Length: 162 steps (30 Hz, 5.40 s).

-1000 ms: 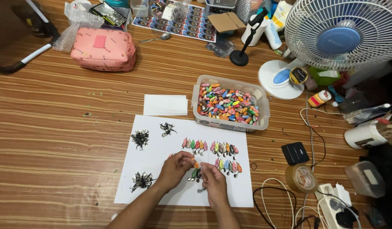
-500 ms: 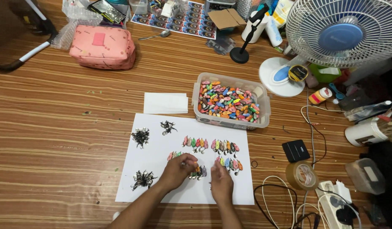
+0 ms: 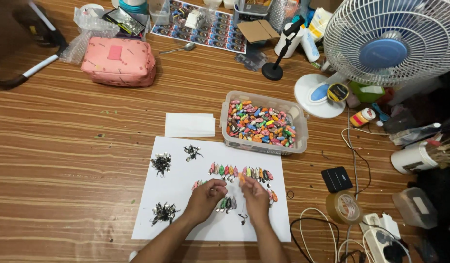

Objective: Assembling fishing lures by attaching soft plastic baits to hooks and organizing them on a sheet.

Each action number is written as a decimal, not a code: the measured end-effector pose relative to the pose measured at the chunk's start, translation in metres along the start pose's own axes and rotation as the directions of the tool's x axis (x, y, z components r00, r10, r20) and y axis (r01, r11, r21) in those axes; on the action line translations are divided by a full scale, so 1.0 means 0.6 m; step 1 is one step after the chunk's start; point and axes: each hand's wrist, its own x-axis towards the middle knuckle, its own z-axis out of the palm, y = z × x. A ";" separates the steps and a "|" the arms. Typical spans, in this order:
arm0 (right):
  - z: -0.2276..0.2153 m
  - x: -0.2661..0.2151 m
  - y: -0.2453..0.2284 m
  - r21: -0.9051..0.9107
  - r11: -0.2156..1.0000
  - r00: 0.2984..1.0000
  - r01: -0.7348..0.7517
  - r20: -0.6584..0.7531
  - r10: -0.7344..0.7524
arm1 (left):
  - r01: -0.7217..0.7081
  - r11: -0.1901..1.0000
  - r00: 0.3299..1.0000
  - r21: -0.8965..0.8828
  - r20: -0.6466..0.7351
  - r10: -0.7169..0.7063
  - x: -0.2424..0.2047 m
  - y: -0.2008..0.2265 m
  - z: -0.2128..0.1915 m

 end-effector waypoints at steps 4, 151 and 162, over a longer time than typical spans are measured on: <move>0.002 0.076 -0.039 0.078 0.991 0.992 0.109 -0.069 -0.103 | 0.015 0.998 0.999 -0.065 -0.041 -0.017 0.006 0.005 -0.004; -0.484 -0.646 0.367 0.035 0.990 0.468 0.134 -0.883 -0.032 | -0.465 0.811 0.465 0.356 0.877 -0.119 -0.443 0.048 0.631; -0.457 -0.590 0.515 -0.320 0.848 0.536 -0.423 -0.842 -0.050 | -0.094 0.995 0.569 0.036 0.822 0.024 -0.444 0.028 0.637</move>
